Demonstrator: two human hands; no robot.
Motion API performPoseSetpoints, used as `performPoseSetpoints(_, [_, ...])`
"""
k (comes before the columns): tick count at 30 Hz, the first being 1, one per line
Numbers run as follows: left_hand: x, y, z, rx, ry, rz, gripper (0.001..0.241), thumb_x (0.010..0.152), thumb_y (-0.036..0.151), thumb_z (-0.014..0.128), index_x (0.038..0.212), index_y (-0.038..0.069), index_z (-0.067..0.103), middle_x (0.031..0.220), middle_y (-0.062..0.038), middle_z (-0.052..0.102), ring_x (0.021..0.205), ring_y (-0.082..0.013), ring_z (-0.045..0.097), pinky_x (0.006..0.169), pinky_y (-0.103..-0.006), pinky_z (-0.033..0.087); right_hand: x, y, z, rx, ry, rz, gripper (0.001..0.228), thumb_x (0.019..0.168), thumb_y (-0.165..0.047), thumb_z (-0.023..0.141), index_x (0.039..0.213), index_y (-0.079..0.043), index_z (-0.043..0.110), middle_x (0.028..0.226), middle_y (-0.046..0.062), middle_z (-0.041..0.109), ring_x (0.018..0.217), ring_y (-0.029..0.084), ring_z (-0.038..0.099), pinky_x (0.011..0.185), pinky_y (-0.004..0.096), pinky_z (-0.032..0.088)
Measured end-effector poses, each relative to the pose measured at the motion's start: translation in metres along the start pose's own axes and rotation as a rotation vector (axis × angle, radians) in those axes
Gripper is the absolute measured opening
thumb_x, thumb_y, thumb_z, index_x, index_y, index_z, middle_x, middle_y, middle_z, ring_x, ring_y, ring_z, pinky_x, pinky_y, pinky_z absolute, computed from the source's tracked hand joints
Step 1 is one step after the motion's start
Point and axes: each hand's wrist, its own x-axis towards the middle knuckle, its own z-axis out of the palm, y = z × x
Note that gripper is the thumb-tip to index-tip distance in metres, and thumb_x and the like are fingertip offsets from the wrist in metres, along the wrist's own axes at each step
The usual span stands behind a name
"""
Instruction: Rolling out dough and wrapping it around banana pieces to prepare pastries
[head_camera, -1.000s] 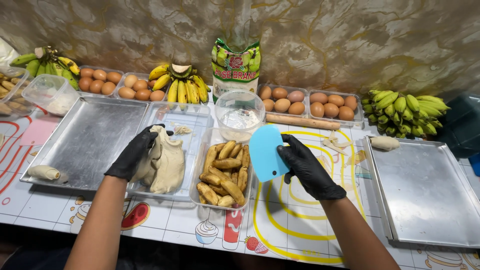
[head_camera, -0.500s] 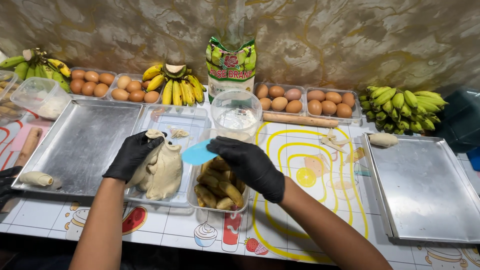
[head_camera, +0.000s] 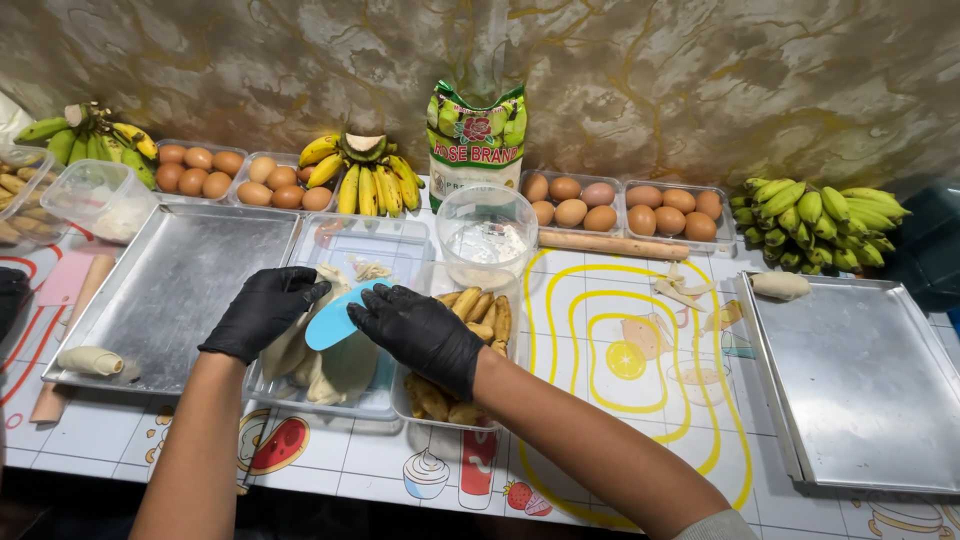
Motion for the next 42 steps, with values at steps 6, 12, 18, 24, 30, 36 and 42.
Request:
performPoseSetpoints(6, [-0.013,0.018,-0.001,-0.058,0.068,0.018,0.032,0.088,0.026,0.077,0.115,0.008,0.077,0.091,-0.009,0.077,0.093,-0.022,0.074,0.088,-0.0405,0.053,0.004,0.005,0.014,0.05,-0.116,0.074,0.03,0.098,-0.013,0.06,0.128,-0.011,0.065,0.123,0.02,0.072,0.117,0.038,0.07,0.1,0.046,0.058])
performPoseSetpoints(12, [-0.001,-0.002,0.012,-0.149,0.162,0.079,0.029,0.09,0.023,0.079,0.115,0.009,0.076,0.093,-0.011,0.077,0.094,-0.0223,0.073,0.081,-0.0397,0.057,0.02,0.024,0.018,-0.021,-0.21,0.08,0.028,0.097,-0.014,0.06,0.123,-0.017,0.069,0.121,0.013,0.075,0.115,0.033,0.072,0.091,0.044,0.061])
performPoseSetpoints(18, [0.011,-0.014,0.017,-0.392,0.171,0.064,0.027,0.095,0.018,0.078,0.114,0.0,0.073,0.09,-0.017,0.073,0.085,-0.0194,0.07,0.074,-0.0358,0.06,0.029,0.016,-0.006,0.009,-0.255,0.074,0.026,0.098,-0.017,0.061,0.122,-0.017,0.07,0.122,0.013,0.075,0.117,0.032,0.071,0.094,0.045,0.06])
performPoseSetpoints(24, [0.0,0.004,0.021,-0.263,0.214,0.13,0.022,0.095,0.018,0.077,0.113,0.005,0.076,0.092,-0.015,0.076,0.089,-0.0188,0.071,0.074,-0.037,0.058,0.031,0.006,0.003,-0.01,-0.194,0.143,0.017,0.103,-0.023,0.058,0.112,-0.016,0.071,0.113,0.012,0.077,0.108,0.033,0.074,0.081,0.048,0.064])
performPoseSetpoints(30, [0.005,-0.011,0.03,-0.401,0.284,0.067,0.026,0.094,0.02,0.08,0.114,0.004,0.075,0.088,-0.013,0.073,0.082,-0.0146,0.067,0.072,-0.0303,0.058,0.039,0.003,0.009,0.178,-0.368,0.52,0.04,0.108,-0.045,0.041,0.114,-0.018,0.069,0.11,0.013,0.077,0.105,0.034,0.073,0.084,0.051,0.063])
performPoseSetpoints(36, [0.005,0.001,0.028,-0.252,0.309,0.109,0.024,0.097,0.025,0.079,0.113,0.007,0.077,0.095,-0.014,0.076,0.089,-0.0211,0.072,0.076,-0.0375,0.058,0.018,0.004,0.056,-0.203,0.018,0.162,0.018,0.104,-0.026,0.052,0.09,-0.022,0.062,0.078,0.01,0.074,0.069,0.035,0.074,0.049,0.045,0.057])
performPoseSetpoints(42, [0.021,-0.027,0.03,-0.35,0.309,0.045,0.026,0.103,0.026,0.07,0.118,0.005,0.073,0.095,-0.012,0.073,0.09,-0.0172,0.067,0.081,-0.0366,0.056,0.032,0.005,-0.008,-0.167,0.076,0.05,0.022,0.104,-0.017,0.052,0.086,-0.013,0.064,0.072,0.019,0.072,0.066,0.037,0.073,0.045,0.044,0.054])
